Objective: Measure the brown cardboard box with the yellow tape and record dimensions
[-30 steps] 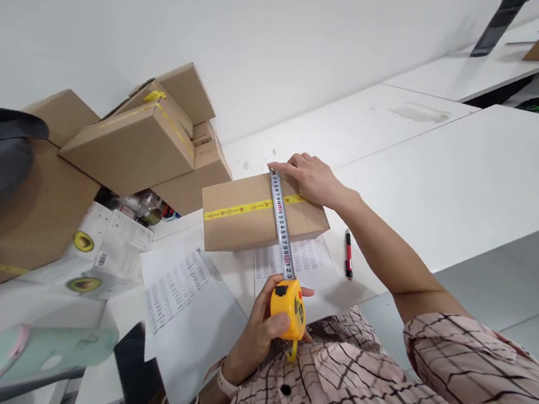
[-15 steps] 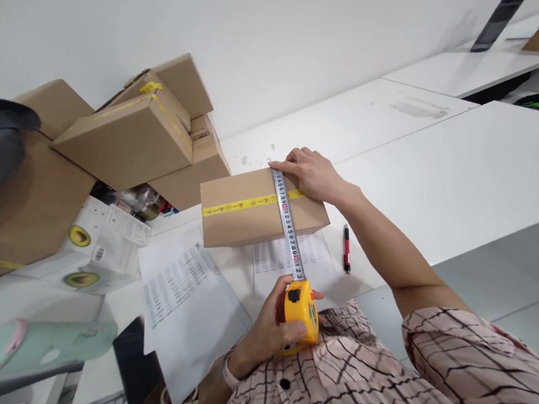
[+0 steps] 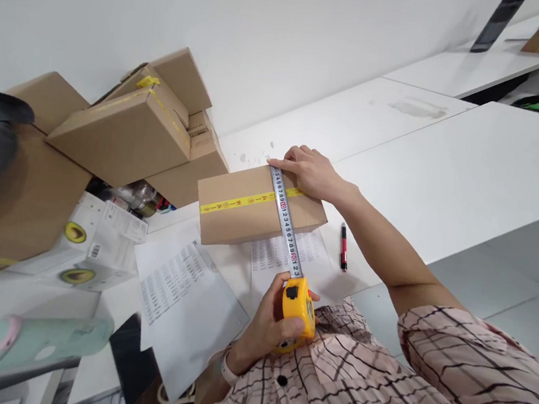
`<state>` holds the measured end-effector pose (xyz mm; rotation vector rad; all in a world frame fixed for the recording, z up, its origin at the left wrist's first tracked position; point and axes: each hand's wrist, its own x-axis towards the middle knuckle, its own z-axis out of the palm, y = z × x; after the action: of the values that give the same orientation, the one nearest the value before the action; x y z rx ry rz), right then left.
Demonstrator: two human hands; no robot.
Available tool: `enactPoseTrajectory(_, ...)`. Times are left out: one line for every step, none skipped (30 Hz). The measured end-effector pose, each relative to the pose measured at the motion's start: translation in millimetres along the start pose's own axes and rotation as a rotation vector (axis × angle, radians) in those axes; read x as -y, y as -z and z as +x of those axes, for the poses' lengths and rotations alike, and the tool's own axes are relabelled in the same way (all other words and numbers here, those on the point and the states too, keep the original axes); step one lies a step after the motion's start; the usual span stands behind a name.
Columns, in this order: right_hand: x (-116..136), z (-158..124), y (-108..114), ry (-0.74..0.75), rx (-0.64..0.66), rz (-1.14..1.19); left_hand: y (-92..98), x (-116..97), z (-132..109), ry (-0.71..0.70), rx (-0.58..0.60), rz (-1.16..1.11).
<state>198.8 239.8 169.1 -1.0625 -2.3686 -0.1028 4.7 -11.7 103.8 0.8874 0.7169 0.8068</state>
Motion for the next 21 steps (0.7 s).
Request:
enactPoseTrajectory(0.7,0.0,0.4,-0.002,-0.001,0.008,0.5,-0.3,0.2,0.001,0.001,0.002)
enactPoseTrajectory(1.6,-0.2,0.9,-0.011,-0.002,0.017,1.2,-0.9,-0.1,0.002,0.002,0.008)
enactPoseTrajectory(2.6,-0.7,1.5,-0.028,-0.002,0.027,2.0,-2.0,-1.3,0.004,0.003,0.019)
enactPoseTrajectory(3.8,-1.7,2.2,-0.058,-0.001,0.038,2.9,-3.4,-3.6,0.005,-0.001,0.035)
enactPoseTrajectory(5.1,-3.3,3.1,-0.098,-0.004,0.052,4.1,-5.0,-7.1,0.002,-0.013,0.056)
enactPoseTrajectory(6.6,-5.6,4.3,-0.143,-0.011,0.069,5.5,-7.0,-11.7,-0.012,-0.037,0.078)
enactPoseTrajectory(8.4,-8.8,5.8,-0.185,-0.023,0.086,7.1,-9.3,-17.2,-0.045,-0.074,0.102)
enactPoseTrajectory(10.5,-12.8,7.5,-0.215,-0.037,0.103,9.0,-12.0,-23.2,-0.102,-0.125,0.125)
enactPoseTrajectory(13.3,-17.6,9.5,-0.228,-0.052,0.116,11.2,-15.3,-29.3,-0.187,-0.195,0.152)
enactPoseTrajectory(16.6,-23.1,11.8,-0.221,-0.067,0.127,13.7,-19.2,-35.0,-0.297,-0.281,0.186)
enactPoseTrajectory(20.6,-29.2,14.2,-0.194,-0.081,0.137,16.8,-23.8,-40.1,-0.430,-0.382,0.233)
enactPoseTrajectory(25.0,-35.8,16.6,-0.158,-0.093,0.149,20.3,-28.9,-44.3,-0.568,-0.501,0.291)
enactPoseTrajectory(29.9,-42.7,18.8,-0.120,-0.105,0.164,24.3,-34.2,-47.7,-0.691,-0.632,0.357)
enactPoseTrajectory(34.8,-50.1,20.7,-0.090,-0.117,0.183,28.9,-39.4,-50.4,-0.782,-0.759,0.425)
enactPoseTrajectory(39.6,-57.8,22.2,-0.075,-0.131,0.206,33.9,-43.9,-52.6,-0.830,-0.869,0.483)
enactPoseTrajectory(44.2,-66.0,23.0,-0.077,-0.149,0.235,39.3,-47.3,-54.6,-0.831,-0.947,0.524)
enactPoseTrajectory(48.4,-74.5,22.9,-0.097,-0.174,0.267,44.8,-49.2,-56.4,-0.796,-0.989,0.540)
enactPoseTrajectory(52.1,-83.4,22.0,-0.135,-0.204,0.305,50.2,-49.4,-58.1,-0.738,-0.993,0.535)
enactPoseTrajectory(55.6,-92.6,20.3,-0.185,-0.234,0.345,55.2,-47.9,-59.8,-0.673,-0.970,0.515)
enactPoseTrajectory(58.9,-101.7,17.9,-0.246,-0.259,0.388,59.4,-44.9,-61.4,-0.604,-0.936,0.490)
enactPoseTrajectory(62.1,-110.7,15.2,-0.311,-0.273,0.429,62.7,-40.8,-62.8,-0.540,-0.909,0.465)
